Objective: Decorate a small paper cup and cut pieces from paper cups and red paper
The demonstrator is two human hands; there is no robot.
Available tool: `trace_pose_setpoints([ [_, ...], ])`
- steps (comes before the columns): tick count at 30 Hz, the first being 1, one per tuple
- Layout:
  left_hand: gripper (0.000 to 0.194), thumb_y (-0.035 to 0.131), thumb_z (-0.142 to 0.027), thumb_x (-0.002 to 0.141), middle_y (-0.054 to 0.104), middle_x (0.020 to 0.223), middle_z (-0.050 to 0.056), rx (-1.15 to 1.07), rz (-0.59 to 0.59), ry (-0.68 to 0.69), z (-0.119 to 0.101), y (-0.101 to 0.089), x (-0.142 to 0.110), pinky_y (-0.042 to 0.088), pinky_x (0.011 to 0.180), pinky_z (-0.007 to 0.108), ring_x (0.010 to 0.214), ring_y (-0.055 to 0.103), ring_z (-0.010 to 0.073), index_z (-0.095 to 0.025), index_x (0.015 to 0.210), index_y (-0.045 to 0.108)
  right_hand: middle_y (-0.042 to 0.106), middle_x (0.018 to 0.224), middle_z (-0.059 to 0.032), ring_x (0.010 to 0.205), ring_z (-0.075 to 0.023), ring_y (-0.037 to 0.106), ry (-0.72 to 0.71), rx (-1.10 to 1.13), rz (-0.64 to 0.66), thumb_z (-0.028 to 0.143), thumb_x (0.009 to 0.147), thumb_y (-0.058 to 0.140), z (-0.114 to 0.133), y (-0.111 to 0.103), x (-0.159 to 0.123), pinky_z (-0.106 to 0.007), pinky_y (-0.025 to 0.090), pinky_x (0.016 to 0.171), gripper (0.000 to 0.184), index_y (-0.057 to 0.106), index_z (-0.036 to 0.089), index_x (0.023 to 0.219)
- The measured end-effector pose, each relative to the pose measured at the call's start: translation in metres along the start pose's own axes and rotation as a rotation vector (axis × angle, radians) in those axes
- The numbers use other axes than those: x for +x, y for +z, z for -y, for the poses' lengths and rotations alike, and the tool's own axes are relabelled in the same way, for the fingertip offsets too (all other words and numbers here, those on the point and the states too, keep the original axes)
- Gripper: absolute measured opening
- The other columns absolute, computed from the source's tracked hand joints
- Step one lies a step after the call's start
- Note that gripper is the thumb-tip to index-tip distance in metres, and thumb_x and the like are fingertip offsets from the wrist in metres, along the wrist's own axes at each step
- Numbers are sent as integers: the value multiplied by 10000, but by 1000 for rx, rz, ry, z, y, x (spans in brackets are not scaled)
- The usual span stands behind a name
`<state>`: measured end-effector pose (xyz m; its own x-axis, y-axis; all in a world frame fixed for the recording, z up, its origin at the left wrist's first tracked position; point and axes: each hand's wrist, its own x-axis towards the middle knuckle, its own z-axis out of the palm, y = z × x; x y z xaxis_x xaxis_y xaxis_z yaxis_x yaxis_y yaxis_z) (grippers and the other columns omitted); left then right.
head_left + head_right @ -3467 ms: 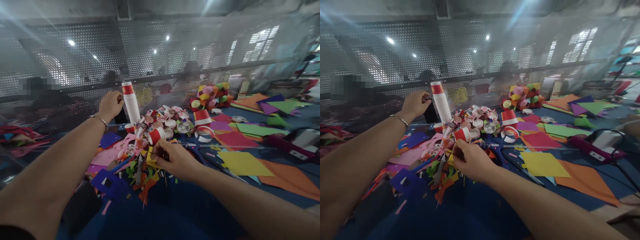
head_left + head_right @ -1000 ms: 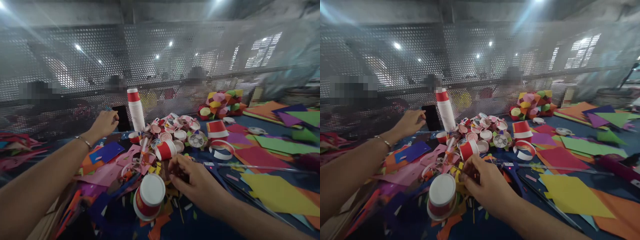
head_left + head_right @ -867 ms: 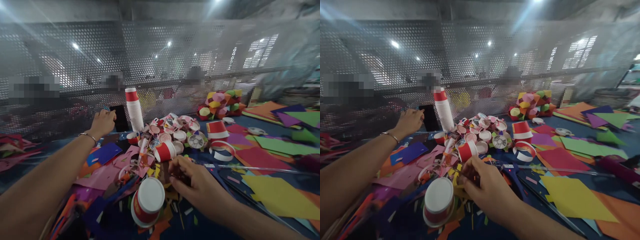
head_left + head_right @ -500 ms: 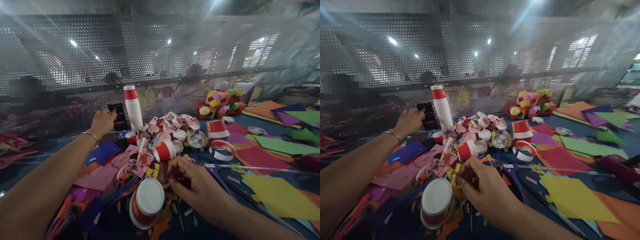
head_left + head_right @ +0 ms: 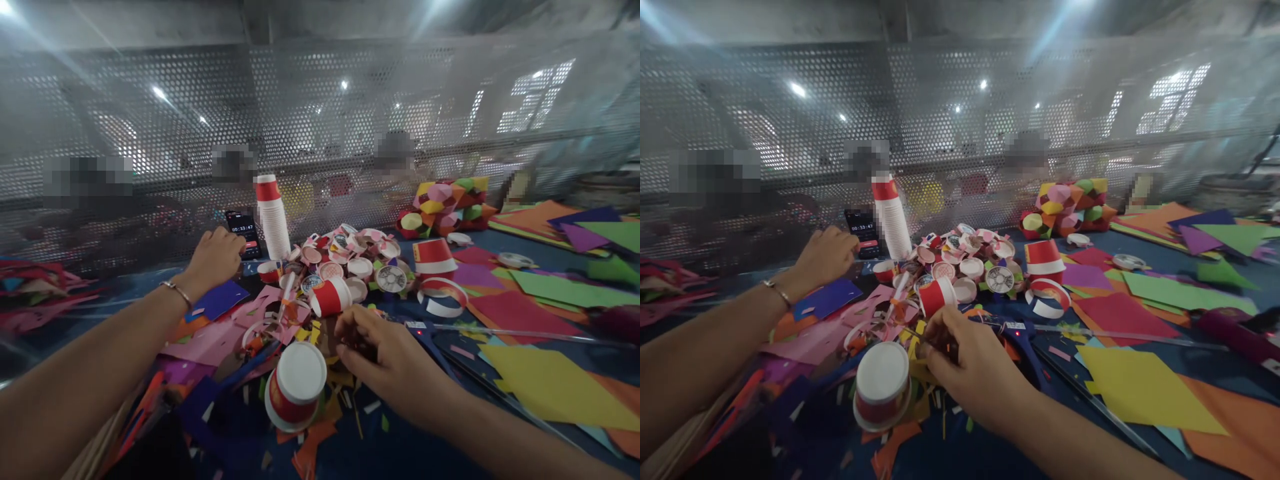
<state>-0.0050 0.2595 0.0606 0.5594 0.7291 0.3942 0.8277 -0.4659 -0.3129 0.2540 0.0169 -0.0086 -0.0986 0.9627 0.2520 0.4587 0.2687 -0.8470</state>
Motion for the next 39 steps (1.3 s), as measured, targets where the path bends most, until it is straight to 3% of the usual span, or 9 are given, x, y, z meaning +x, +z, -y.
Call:
trace_pose_setpoints([
  [4, 153, 497, -258, 887, 736, 917, 91, -145, 14, -13, -26, -37, -46, 480, 819, 456, 918, 646, 321, -239, 904, 647, 639, 766, 3, 683, -154, 585, -23, 15, -15, 143, 856, 564, 2, -1, -1, -286, 434, 626, 95, 541, 221, 904],
  [8, 297, 492, -557, 954, 765, 943, 5, -353, 98, 13, -62, -69, -104, 539, 677, 357, 798, 696, 234, -316, 991, 663, 637, 787, -1, 710, -158, 592, -33, 22, -42, 150, 861, 558, 3, -1, 0, -294, 449, 661, 90, 540, 215, 922],
  [10, 378, 595, -647, 879, 775, 1063, 20, -541, 166, 27, -83, -79, -129, 556, 689, 401, 879, 724, 275, -371, 1129, 663, 636, 796, 0, 719, -159, 593, -43, 29, -45, 150, 865, 554, 3, -1, 0, -295, 454, 676, 90, 537, 212, 927],
  [13, 590, 710, -701, 768, 741, 1251, 60, -644, 129, 108, -112, -83, -152, 561, 842, 506, 1090, 705, 360, -423, 1278, 608, 643, 798, 1, 724, -162, 597, -57, 28, -48, 161, 869, 561, 3, 0, -1, -297, 451, 679, 83, 539, 211, 931],
  [21, 441, 747, -622, 794, 741, 1100, 59, -738, 88, 115, -143, -81, -157, 567, 768, 503, 968, 698, 337, -375, 1125, 593, 640, 792, 7, 719, -169, 593, -54, 57, -41, 140, 845, 562, 3, 1, -3, -307, 424, 670, 113, 542, 213, 929],
  [24, 498, 787, -531, 776, 725, 1111, 45, -845, 45, -19, -144, -94, -168, 572, 755, 448, 931, 701, 303, -384, 1187, 547, 610, 777, 16, 700, -162, 551, -43, 91, -44, 127, 825, 561, 2, 2, -3, -307, 412, 662, 135, 548, 208, 933],
  [26, 450, 732, -469, 863, 707, 1161, 36, -915, 119, -135, -145, -101, -178, 562, 847, 436, 977, 702, 280, -361, 1247, 523, 592, 776, 18, 698, -158, 529, -32, 125, -42, 154, 841, 565, 1, 3, -3, -305, 408, 657, 115, 552, 204, 944],
  [33, 451, 790, -316, 855, 697, 1231, 63, -1487, 121, -313, -154, -89, -201, 540, 964, 408, 1136, 683, 290, -307, 1228, 536, 517, 722, 44, 615, -127, 463, -1, 289, 4, 294, 910, 557, 3, 7, -4, -278, 380, 574, 102, 536, 203, 952],
  [39, 408, 802, -281, 855, 704, 1167, 51, -1744, 133, -313, -162, -80, -197, 561, 959, 394, 1108, 696, 259, -282, 1172, 544, 505, 747, 48, 627, -119, 439, -25, 347, -37, 288, 880, 631, 3, 8, -7, -272, 365, 574, 163, 548, 204, 992],
])
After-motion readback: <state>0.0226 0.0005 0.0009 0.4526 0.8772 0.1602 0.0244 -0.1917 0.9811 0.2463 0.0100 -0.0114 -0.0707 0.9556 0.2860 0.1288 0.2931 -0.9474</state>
